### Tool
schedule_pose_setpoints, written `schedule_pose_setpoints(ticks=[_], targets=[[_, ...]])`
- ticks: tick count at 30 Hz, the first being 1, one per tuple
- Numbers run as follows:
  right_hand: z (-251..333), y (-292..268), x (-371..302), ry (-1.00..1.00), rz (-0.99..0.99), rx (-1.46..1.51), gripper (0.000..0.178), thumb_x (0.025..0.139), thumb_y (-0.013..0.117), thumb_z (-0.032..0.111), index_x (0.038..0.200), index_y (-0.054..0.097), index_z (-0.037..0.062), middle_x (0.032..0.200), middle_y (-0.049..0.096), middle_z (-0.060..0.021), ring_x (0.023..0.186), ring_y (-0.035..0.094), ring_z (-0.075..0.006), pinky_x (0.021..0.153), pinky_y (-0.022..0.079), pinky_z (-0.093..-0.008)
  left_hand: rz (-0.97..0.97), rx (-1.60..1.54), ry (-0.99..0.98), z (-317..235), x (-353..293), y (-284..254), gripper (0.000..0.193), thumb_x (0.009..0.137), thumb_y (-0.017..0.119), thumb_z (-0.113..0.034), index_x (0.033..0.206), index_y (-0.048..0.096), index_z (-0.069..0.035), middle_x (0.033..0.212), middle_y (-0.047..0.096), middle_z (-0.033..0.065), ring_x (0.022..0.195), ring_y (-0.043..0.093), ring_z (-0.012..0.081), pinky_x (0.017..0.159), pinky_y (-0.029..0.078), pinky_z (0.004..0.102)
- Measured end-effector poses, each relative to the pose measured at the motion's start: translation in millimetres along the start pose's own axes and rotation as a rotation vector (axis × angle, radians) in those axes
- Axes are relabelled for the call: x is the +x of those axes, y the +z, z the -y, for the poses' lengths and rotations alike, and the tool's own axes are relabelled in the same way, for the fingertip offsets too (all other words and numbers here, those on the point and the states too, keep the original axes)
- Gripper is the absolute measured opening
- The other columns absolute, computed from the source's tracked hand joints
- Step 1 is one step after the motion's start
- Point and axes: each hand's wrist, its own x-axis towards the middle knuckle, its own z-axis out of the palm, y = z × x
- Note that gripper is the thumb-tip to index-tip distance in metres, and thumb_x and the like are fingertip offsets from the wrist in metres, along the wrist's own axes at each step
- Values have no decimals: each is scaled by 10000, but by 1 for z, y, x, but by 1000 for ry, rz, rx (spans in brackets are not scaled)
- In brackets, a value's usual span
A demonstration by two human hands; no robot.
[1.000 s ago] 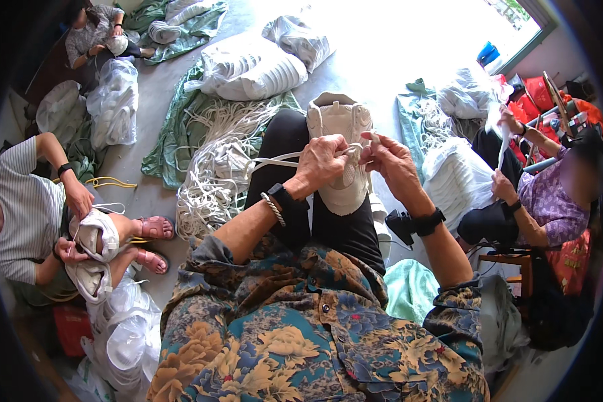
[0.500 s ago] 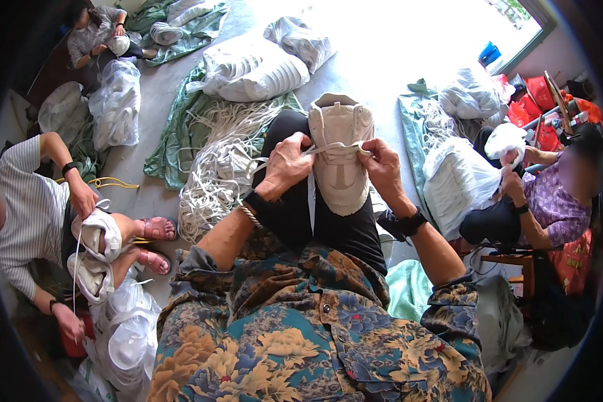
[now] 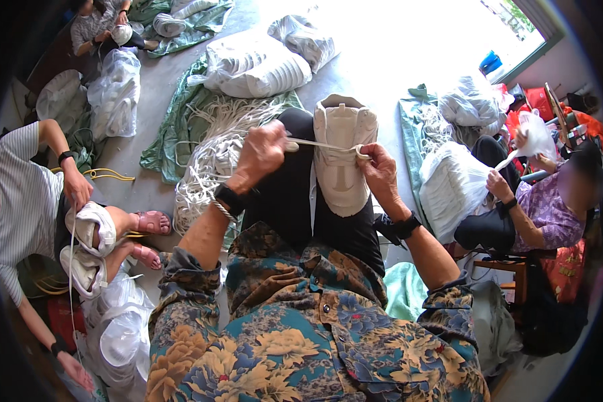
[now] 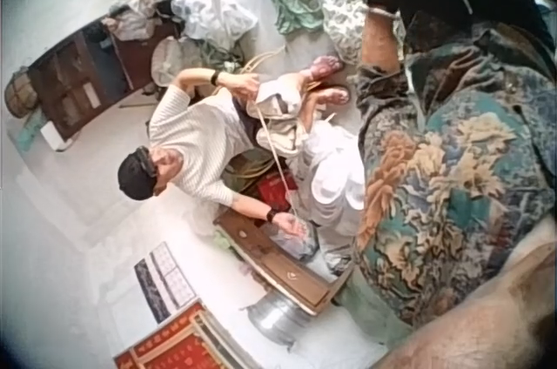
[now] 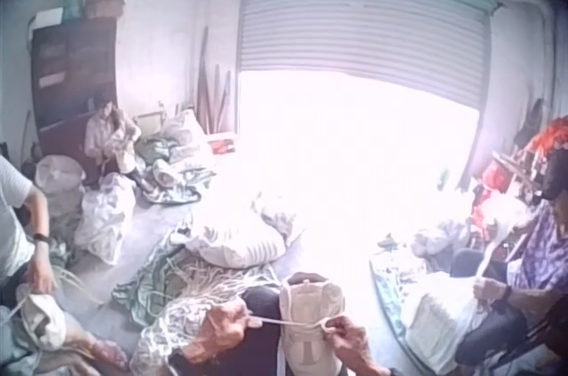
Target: The person laces a shoe by hand, threading a lace through the eyelets, pulling it tight, and tying a knot. They then unlace the shoe and repeat the process of threading the lace through the eyelets and pulling it tight.
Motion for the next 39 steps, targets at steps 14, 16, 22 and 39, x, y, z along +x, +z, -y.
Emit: schedule_pose_setpoints(ticks=[14,16,22,39], targets=[[30,-68,2,490,273,712,103,893,532,123,939,573,41,802,569,-20,690,547,-114,644,469,-244,-53,-1152,-420,-13,11,6,327,786,529,31,1108,469,46,866,622,137,742,648,229,655,544,271],[41,-93,3,456,233,766,105,909,500,141,919,556,53,793,547,-24,669,513,-113,593,435,-231,-54,-1023,-459,-13,15,27,224,807,501,26,1029,529,35,813,624,98,687,629,170,618,530,250],[46,-252,-19,334,-231,847,147,937,451,195,878,526,83,768,506,-11,576,376,-87,482,316,-214,278,-517,-456,-21,6,40,194,886,520,-142,818,627,4,601,583,23,471,531,65,377,401,193],[-17,-389,-173,334,-929,1095,346,967,321,245,764,514,41,566,390,-18,481,358,-135,442,312,-260,424,-409,-510,-23,10,43,201,813,476,-120,770,625,10,517,552,45,361,489,90,301,359,217]])
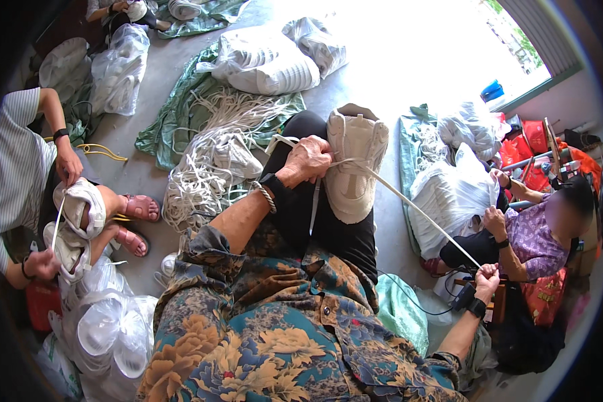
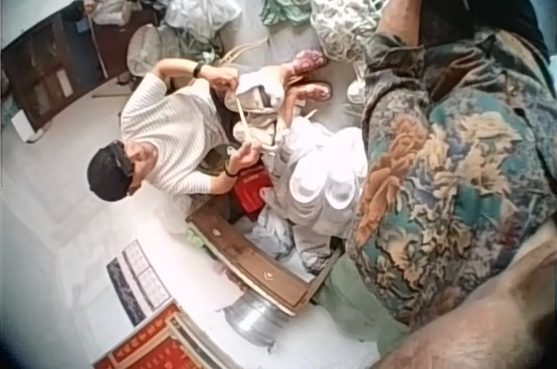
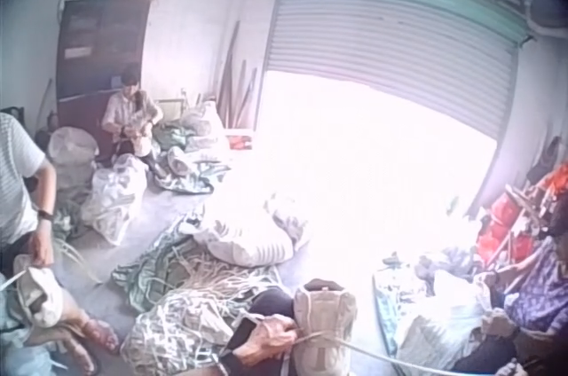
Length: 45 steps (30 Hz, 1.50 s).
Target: The person laces a shoe by hand, threading a lace through the eyelets, pulling it tight, and tying a knot. They then unlace the shoe and repeat the process of threading the lace through the eyelets and pulling it tight.
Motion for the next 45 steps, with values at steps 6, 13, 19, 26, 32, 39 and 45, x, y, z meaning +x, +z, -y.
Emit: schedule_pose_setpoints(ticks=[6,13,19,26,32,39,45], targets=[[-52,15,-5,-20,-48,-344,249,964,377,224,826,520,74,478,254,46,354,202,-64,321,174,-213,-286,299,276,10,9,10,187,768,480,-115,740,624,1,560,586,143,436,573,230,453,473,350],[-219,136,-60,111,478,-1024,225,909,518,189,991,601,-3,796,590,-49,679,549,-101,603,465,-224,-263,812,296,-18,9,16,161,723,558,-171,754,621,-25,771,621,196,752,615,346,692,489,427],[-298,202,-93,202,813,-994,219,912,518,183,946,606,-15,624,498,29,488,377,-16,419,283,-169,-411,967,653,-27,-1,6,372,654,659,-74,1020,598,-63,1123,477,169,1084,452,329,872,415,402],[-320,205,-87,143,880,-955,184,886,570,166,905,618,-11,636,572,-5,506,480,-42,442,386,-179,-204,1170,851,-32,9,-15,318,673,676,-75,985,621,-97,1245,436,173,1212,371,362,941,364,459],[-308,201,-87,174,824,-993,211,862,612,203,897,628,-5,684,600,-3,517,475,-31,432,369,-162,-116,1142,824,-32,17,-20,267,669,686,-118,927,624,-86,1262,430,203,1240,334,409,972,321,492],[-315,199,-92,167,835,-1018,194,856,632,208,869,630,15,583,463,83,479,329,11,411,237,-174,-136,1103,362,-40,21,10,336,728,585,-283,935,669,-33,1330,363,257,1287,222,475,997,217,598],[-318,196,-89,120,889,-945,151,897,542,155,907,592,12,726,617,-26,598,545,-62,515,427,-172,-284,1007,396,-34,19,25,234,666,587,-158,819,648,9,1323,350,278,1276,226,489,1003,198,599]])
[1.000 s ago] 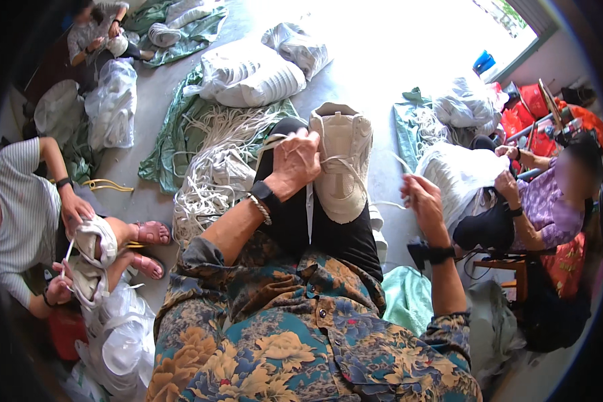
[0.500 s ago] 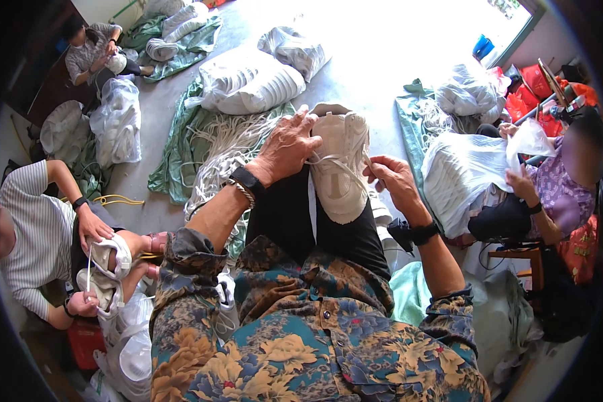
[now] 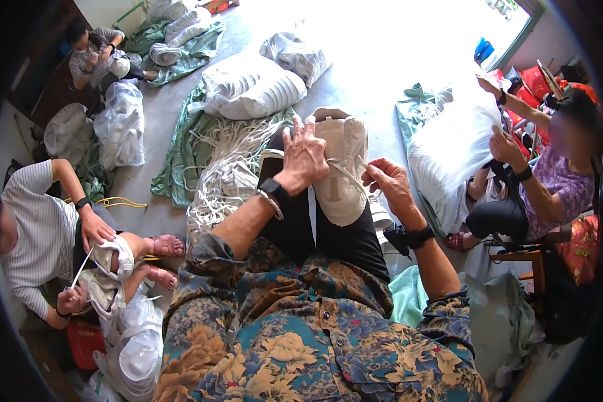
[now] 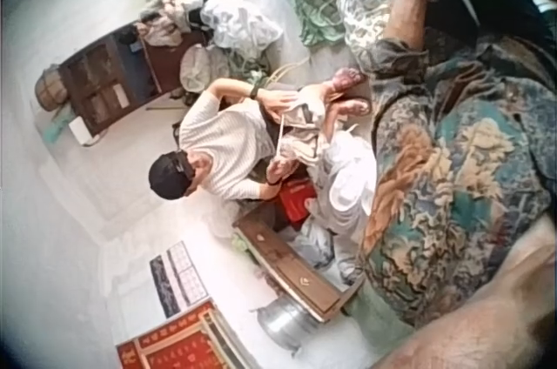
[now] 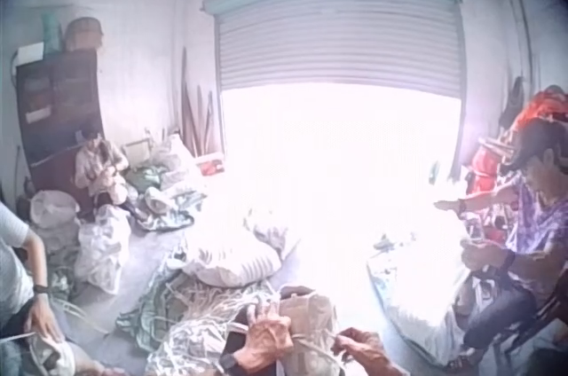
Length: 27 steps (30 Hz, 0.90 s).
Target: The person laces a shoe by hand, threading a lace through the eyelets, pulling it tight, and tying a knot. They then unlace the shoe and repeat the process of threading the lace through the eyelets and pulling it tight.
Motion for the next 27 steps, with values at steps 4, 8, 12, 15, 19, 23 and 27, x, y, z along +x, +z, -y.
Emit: schedule_pose_setpoints(ticks=[4,8,12,15,19,23,27], targets=[[-10,-4,3,47,-17,-10,149,858,587,132,919,627,2,726,627,-21,587,539,-56,491,417,-181,-474,-228,283,-36,-24,-1,119,677,589,-70,773,559,-7,1196,451,220,1127,396,377,908,304,496],[-3,8,7,30,-82,-53,145,826,638,166,840,651,22,702,589,34,587,485,-10,473,363,-157,-271,-520,728,-106,-82,-34,123,654,587,-75,761,530,-56,723,507,64,624,551,228,531,449,339],[-3,10,13,-14,-87,-10,133,838,627,161,815,622,30,670,574,26,559,482,-27,471,372,-172,76,-782,513,-107,-98,-10,117,755,596,-78,726,489,-40,682,511,97,608,558,238,551,456,360],[-5,21,23,-76,-99,12,127,860,602,139,824,592,17,662,570,8,551,485,-37,473,385,-179,-160,-1019,124,-68,-64,19,80,796,603,-72,779,557,-9,642,550,70,550,538,169,524,433,287],[-11,22,27,-130,-132,17,120,880,568,108,836,565,-3,656,562,-10,548,489,-51,480,401,-196,-23,-1473,-530,-37,-31,11,135,853,487,-59,951,534,22,635,565,44,399,487,82,323,371,200],[-12,26,32,-162,-175,-78,130,870,580,115,827,559,-6,632,552,-11,544,474,-52,483,407,-225,65,-1525,-614,-33,-15,6,249,826,476,-29,1058,535,41,644,577,56,400,494,94,338,391,201],[-3,34,30,-458,-287,-620,108,838,582,96,830,552,-7,631,569,-112,537,548,-224,512,433,-347,122,-1533,-591,-32,-10,2,293,784,450,12,1054,553,53,657,589,66,405,492,91,347,394,199]])
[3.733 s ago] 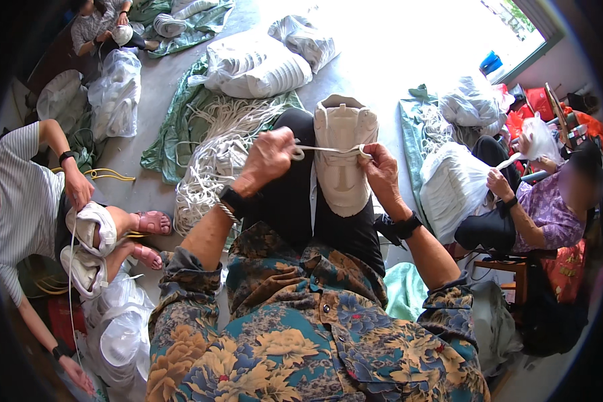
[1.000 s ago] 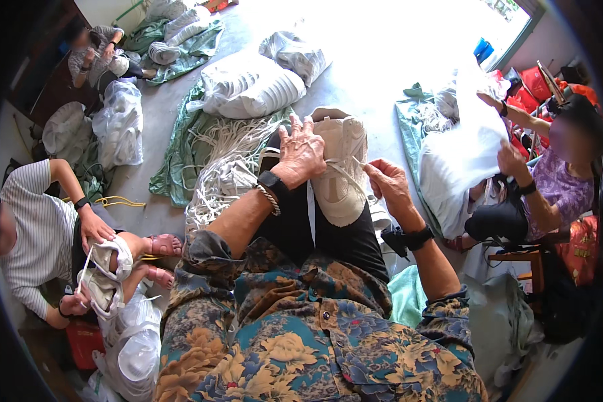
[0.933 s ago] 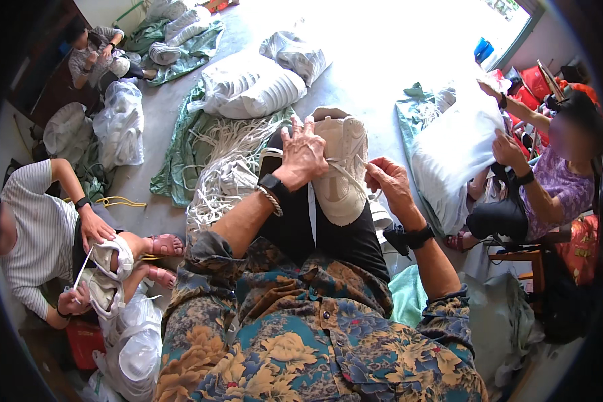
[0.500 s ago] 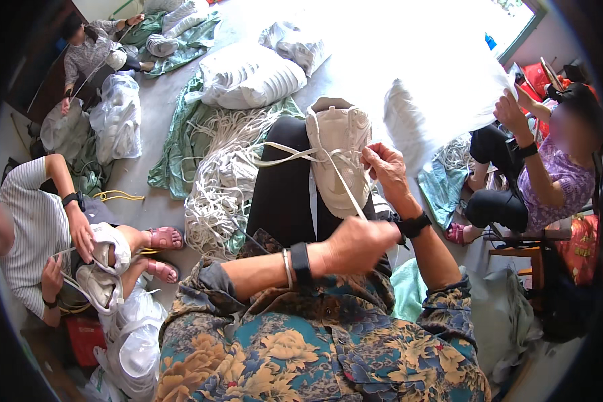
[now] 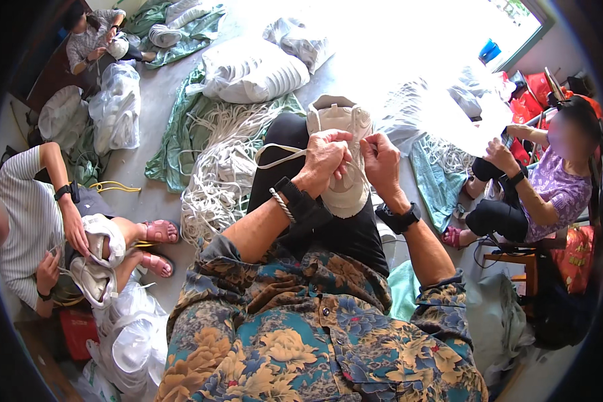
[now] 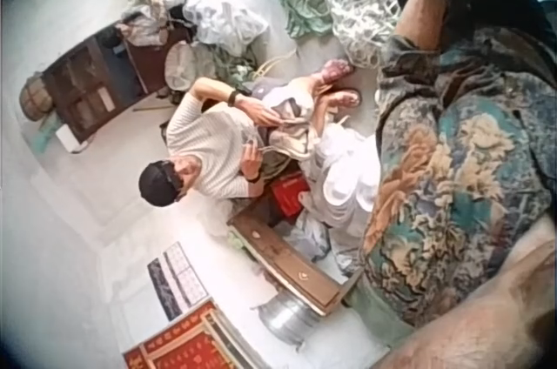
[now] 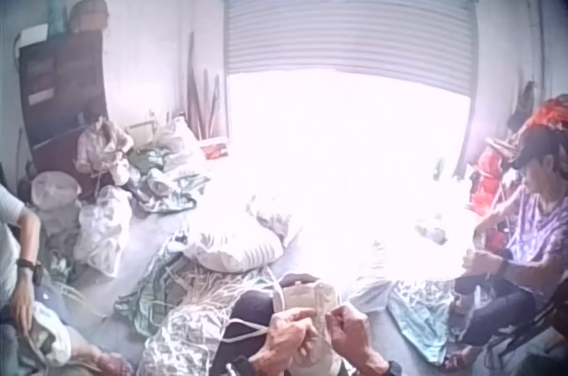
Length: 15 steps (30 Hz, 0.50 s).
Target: The person laces a shoe by hand, threading a lace through the eyelets, pulling it tight, and tying a knot. They then unlace the shoe and repeat the process of threading the lace through the eyelets and pulling it tight.
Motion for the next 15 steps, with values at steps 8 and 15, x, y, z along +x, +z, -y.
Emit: schedule_pose_setpoints(ticks=[8,15], targets=[[2,-2,-1,-304,29,-189,89,826,557,79,780,519,13,687,554,-177,644,560,-366,562,439,-415,53,114,166,8,3,3,323,738,409,35,1016,571,67,642,580,60,408,473,75,348,380,198],[0,-14,6,-273,168,-162,286,761,630,94,1034,567,40,767,607,-161,719,605,-322,617,466,-389,57,168,92,-2,3,-3,287,745,429,2,984,578,52,626,576,53,402,482,83,337,373,211]])
